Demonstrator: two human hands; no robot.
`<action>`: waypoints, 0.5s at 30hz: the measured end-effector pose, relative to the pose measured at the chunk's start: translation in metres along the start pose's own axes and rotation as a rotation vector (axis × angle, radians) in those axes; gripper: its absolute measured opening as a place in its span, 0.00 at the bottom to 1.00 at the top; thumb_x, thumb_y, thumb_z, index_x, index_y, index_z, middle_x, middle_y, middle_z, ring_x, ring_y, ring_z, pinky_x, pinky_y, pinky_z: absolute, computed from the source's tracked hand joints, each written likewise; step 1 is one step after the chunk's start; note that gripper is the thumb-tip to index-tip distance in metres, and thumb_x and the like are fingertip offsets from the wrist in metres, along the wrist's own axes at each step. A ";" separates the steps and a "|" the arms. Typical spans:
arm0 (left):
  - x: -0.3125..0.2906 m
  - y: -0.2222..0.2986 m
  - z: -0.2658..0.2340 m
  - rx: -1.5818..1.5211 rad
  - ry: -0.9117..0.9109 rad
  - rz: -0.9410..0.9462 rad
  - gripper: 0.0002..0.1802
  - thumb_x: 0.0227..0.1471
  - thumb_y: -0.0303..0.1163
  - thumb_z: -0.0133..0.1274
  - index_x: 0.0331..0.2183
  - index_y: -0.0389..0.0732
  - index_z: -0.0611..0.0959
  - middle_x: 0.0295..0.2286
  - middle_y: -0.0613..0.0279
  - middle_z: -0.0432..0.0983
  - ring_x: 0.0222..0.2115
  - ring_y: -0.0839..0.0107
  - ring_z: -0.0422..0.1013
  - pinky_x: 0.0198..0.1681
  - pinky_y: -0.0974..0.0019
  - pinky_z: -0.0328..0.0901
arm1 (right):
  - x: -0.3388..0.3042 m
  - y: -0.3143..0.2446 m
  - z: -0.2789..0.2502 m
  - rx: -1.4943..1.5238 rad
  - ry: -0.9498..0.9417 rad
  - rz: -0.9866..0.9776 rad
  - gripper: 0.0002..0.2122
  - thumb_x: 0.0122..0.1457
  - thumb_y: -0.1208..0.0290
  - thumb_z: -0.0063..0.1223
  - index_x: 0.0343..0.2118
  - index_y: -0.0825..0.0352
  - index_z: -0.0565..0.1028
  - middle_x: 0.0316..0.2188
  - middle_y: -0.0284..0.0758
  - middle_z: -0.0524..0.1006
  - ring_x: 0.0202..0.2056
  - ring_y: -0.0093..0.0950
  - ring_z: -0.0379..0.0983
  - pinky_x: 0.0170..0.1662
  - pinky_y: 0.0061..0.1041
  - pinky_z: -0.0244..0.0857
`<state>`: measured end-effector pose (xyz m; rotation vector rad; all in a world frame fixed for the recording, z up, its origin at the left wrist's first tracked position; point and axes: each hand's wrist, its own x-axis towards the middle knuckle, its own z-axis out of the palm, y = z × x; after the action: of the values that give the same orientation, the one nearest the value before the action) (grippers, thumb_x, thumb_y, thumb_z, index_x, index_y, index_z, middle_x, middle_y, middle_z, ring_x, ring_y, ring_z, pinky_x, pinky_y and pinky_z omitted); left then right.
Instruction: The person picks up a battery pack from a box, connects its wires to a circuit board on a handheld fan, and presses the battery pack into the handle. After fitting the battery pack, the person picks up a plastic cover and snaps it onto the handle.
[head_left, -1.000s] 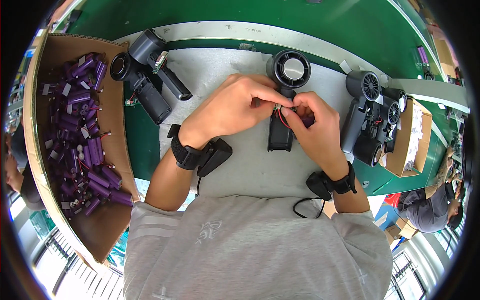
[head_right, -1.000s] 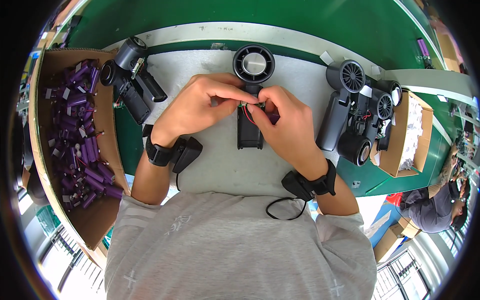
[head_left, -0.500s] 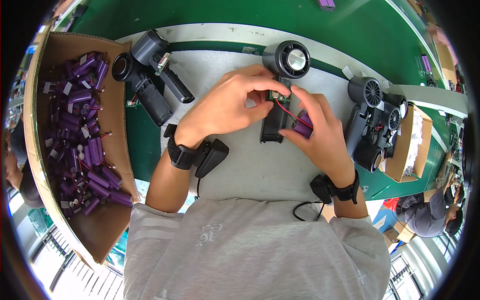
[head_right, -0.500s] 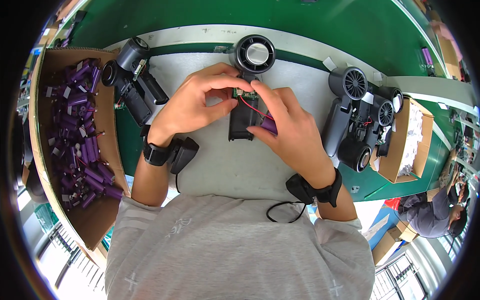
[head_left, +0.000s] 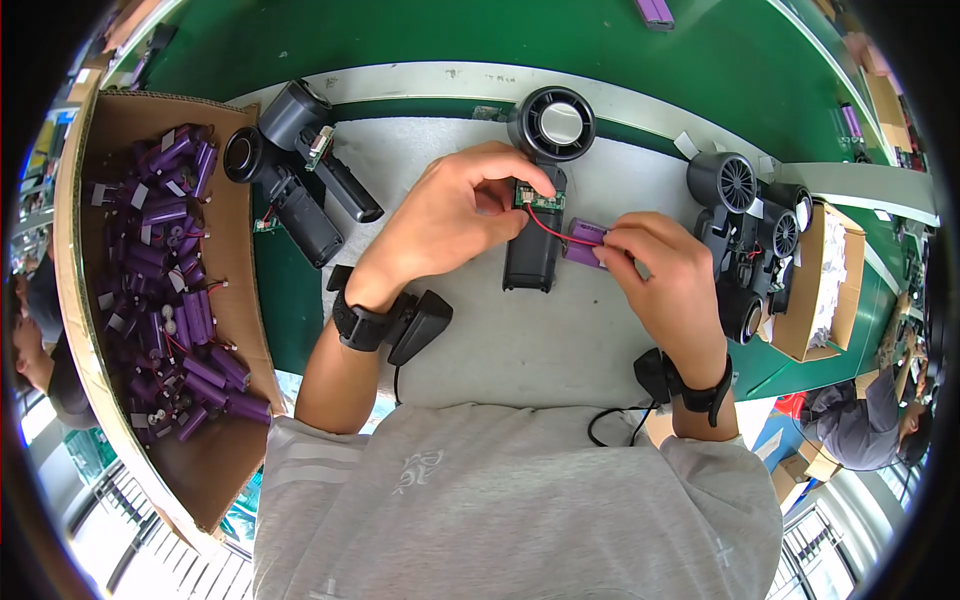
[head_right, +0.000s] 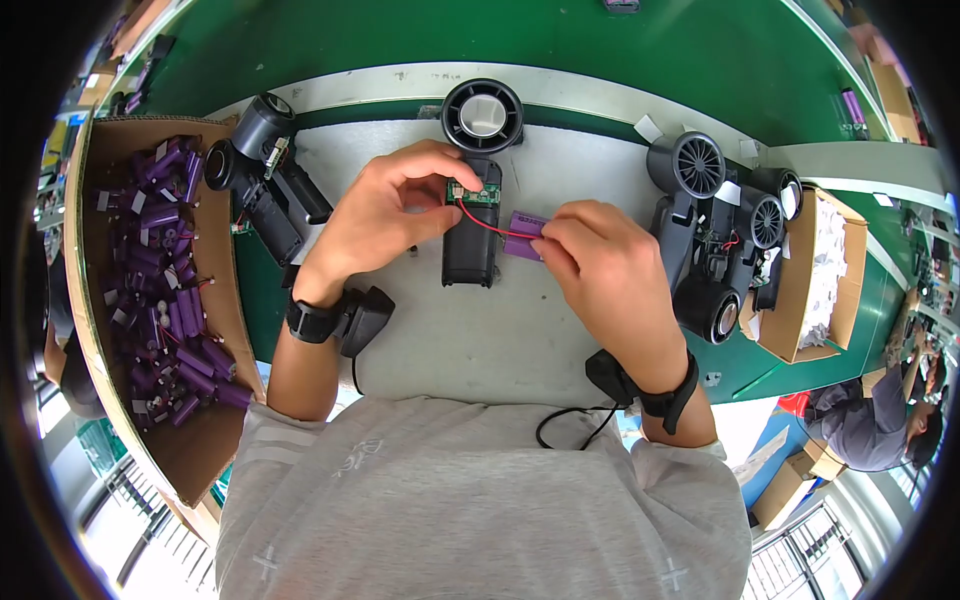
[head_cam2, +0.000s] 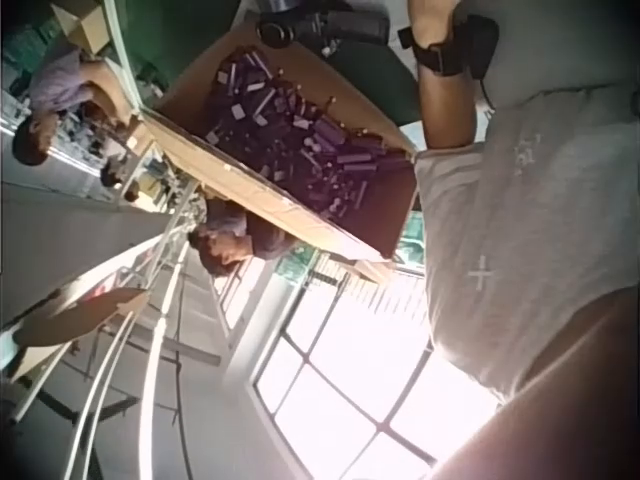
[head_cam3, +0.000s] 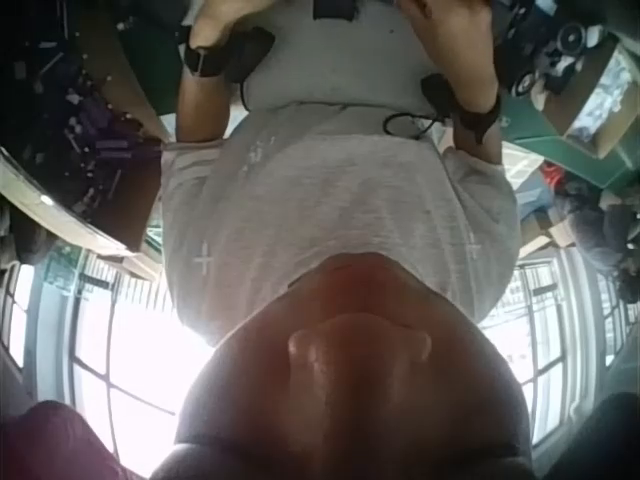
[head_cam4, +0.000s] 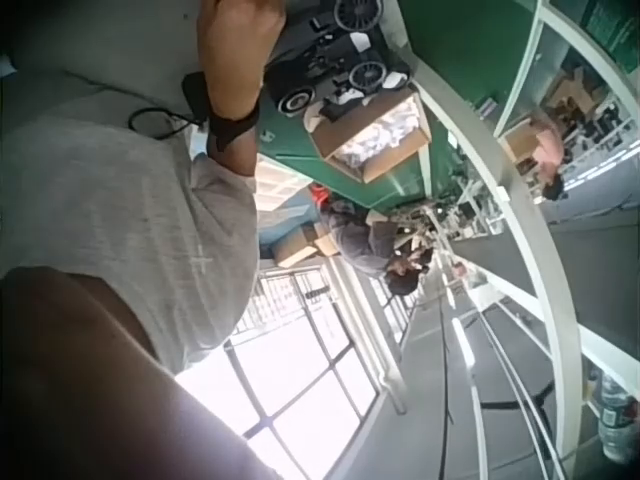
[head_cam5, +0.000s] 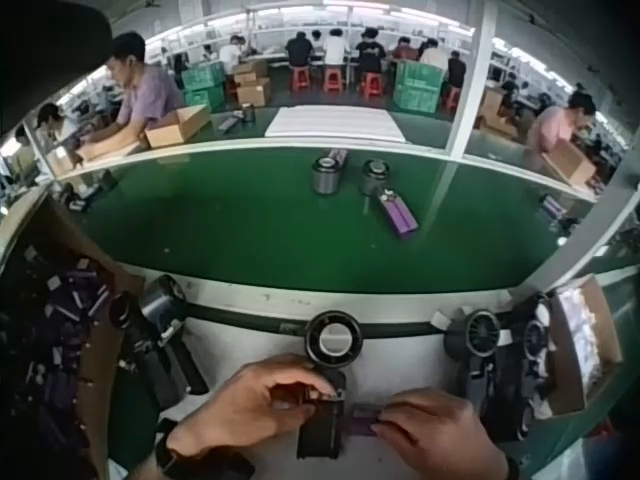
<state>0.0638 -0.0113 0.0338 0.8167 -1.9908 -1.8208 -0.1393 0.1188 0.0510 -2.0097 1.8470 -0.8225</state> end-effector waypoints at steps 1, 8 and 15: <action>0.000 -0.001 0.002 -0.016 0.036 -0.005 0.17 0.41 0.12 0.52 0.36 0.38 0.82 0.35 0.65 0.72 0.31 0.76 0.69 0.36 0.73 0.67 | -0.001 -0.002 -0.001 0.003 0.004 -0.006 0.08 0.44 0.79 0.65 0.28 0.70 0.78 0.31 0.37 0.78 0.30 0.36 0.76 0.33 0.29 0.71; 0.002 -0.006 0.014 -0.040 0.119 -0.021 0.17 0.41 0.11 0.50 0.34 0.37 0.82 0.36 0.66 0.72 0.31 0.82 0.66 0.32 0.78 0.63 | -0.007 -0.012 -0.006 -0.124 -0.005 -0.012 0.07 0.44 0.79 0.65 0.26 0.71 0.78 0.35 0.39 0.79 0.32 0.38 0.77 0.35 0.31 0.72; -0.001 -0.004 0.015 0.030 0.135 -0.022 0.17 0.41 0.11 0.49 0.34 0.38 0.82 0.34 0.67 0.73 0.29 0.82 0.67 0.31 0.77 0.62 | -0.011 -0.016 -0.001 -0.149 -0.002 -0.034 0.05 0.44 0.79 0.63 0.25 0.71 0.78 0.34 0.41 0.79 0.32 0.38 0.77 0.35 0.31 0.72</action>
<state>0.0570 0.0011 0.0280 0.9474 -1.9351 -1.7031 -0.1268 0.1316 0.0587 -2.1349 1.9297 -0.7106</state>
